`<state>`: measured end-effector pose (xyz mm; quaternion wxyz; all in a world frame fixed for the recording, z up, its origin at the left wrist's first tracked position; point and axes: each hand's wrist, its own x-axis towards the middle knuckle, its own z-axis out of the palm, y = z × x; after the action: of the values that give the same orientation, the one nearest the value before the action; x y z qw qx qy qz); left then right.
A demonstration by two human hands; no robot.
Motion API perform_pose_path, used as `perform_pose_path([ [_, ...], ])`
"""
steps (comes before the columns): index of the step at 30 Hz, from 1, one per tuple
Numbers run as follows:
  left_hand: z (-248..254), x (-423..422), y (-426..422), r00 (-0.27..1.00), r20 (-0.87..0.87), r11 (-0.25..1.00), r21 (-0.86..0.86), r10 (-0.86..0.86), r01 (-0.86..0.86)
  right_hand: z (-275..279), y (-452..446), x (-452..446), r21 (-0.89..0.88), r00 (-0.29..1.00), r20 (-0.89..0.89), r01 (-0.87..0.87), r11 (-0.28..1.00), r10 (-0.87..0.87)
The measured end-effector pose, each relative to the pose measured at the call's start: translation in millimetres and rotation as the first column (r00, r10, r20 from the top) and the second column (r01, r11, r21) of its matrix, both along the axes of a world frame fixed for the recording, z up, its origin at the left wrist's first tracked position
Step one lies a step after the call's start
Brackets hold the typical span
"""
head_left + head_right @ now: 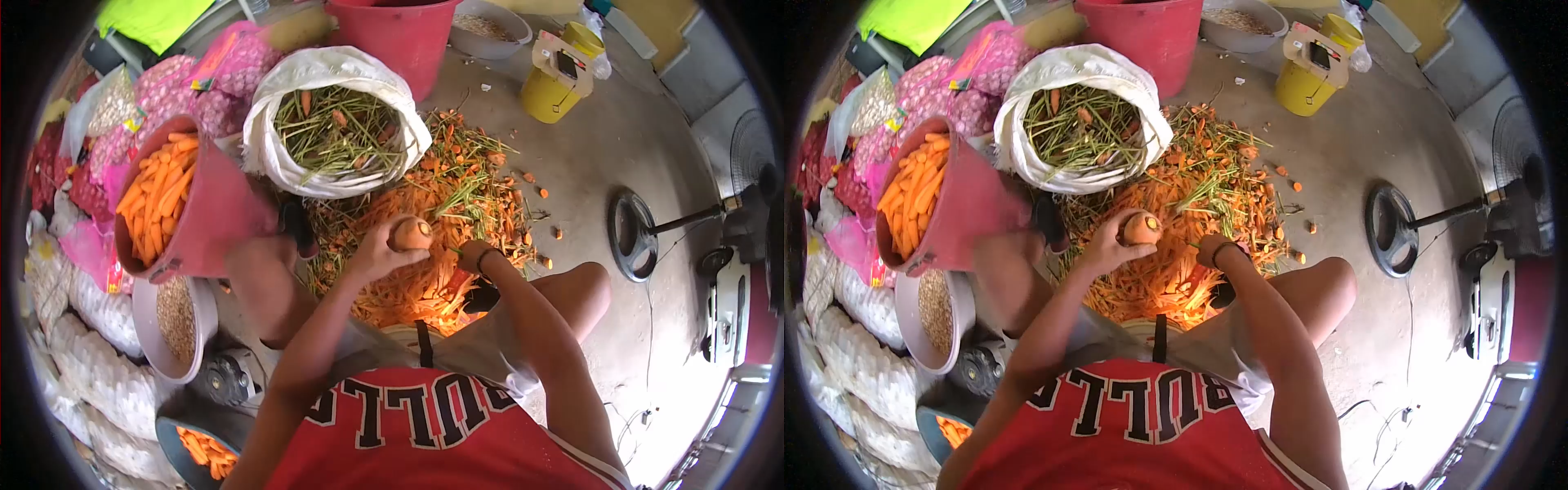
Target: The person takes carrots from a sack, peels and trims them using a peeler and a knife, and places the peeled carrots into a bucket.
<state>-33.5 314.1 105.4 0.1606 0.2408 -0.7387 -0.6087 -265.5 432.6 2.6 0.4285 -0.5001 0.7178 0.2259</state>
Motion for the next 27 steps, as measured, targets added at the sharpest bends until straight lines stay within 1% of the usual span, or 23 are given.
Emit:
perform_pose_path([
  [3,-8.5,5.2,-16.0,0.991,0.133,0.994,-0.108,0.02,-0.005,22.0,2.4,14.2,-0.083,0.995,0.074,0.068,0.994,-0.062],
  [4,-3.4,5.2,-21.5,0.999,-0.004,0.996,-0.08,0.034,-0.035,6.8,4.2,10.1,-0.128,0.995,0.082,0.068,0.989,-0.057],
  [5,1.2,8.7,-24.0,0.993,0.028,0.985,0.127,0.116,-0.119,-9.1,6.1,5.6,-0.173,0.995,0.089,0.067,0.983,-0.052],
  [6,12.9,15.7,-23.7,0.992,-0.056,0.942,0.324,0.116,-0.092,-6.6,9.0,3.4,-0.299,0.995,0.078,0.084,0.951,-0.063],
  [7,20.8,21.3,-27.1,0.98,-0.144,0.863,0.503,0.135,-0.045,2.7,8.5,-0.5,-0.424,0.995,0.062,0.095,0.901,-0.075],
  [8,16.2,25.5,-32.7,0.972,-0.214,0.902,0.431,0.093,0.008,43.9,1.3,6.0,-0.372,0.983,0.085,0.184,0.91,-0.164],
  [11,15.2,35.5,-28.7,0.989,-0.109,0.911,0.41,0.102,-0.049,67.4,-7.6,17.0,-0.519,0.962,0.167,0.273,0.81,-0.217],
  [12,12.8,39.1,-25.8,0.985,-0.086,0.912,0.397,0.149,-0.103,75.8,-6.4,26.4,-0.597,0.94,0.233,0.342,0.725,-0.251],
  [15,-0.8,36.7,-13.2,0.965,-0.024,0.901,0.364,0.261,-0.235,96.4,-6.6,52.1,-0.754,0.932,0.3,0.361,0.549,-0.201],
  [16,-0.6,34.7,-10.8,0.962,-0.041,0.917,0.316,0.271,-0.245,110.4,-8.7,61.4,-0.747,0.923,0.304,0.384,0.544,-0.234],
  [19,-2.5,32.6,-7.0,0.974,-0.059,0.958,0.206,0.218,-0.201,113.5,-9.9,68.1,-0.783,0.93,0.35,0.358,0.509,-0.116],
  [20,-5.1,31.7,-5.9,0.977,-0.045,0.957,0.214,0.209,-0.195,111.6,-11.3,70.8,-0.813,0.944,0.315,0.321,0.485,-0.095],
  [23,-10.8,29.2,-5.7,0.982,-0.018,0.957,0.229,0.187,-0.178,119.6,-15.6,74.1,-0.776,0.932,0.345,0.348,0.526,-0.107],
  [25,-10.3,28.0,-6.2,0.984,-0.016,0.956,0.24,0.178,-0.169,116.5,-17.2,72.5,-0.782,0.928,0.36,0.356,0.513,-0.096],
  [27,-3.7,27.8,-5.3,0.984,0.027,0.956,0.233,0.178,-0.179,115.5,-17.2,72.6,-0.784,0.928,0.362,0.357,0.507,-0.094],
])
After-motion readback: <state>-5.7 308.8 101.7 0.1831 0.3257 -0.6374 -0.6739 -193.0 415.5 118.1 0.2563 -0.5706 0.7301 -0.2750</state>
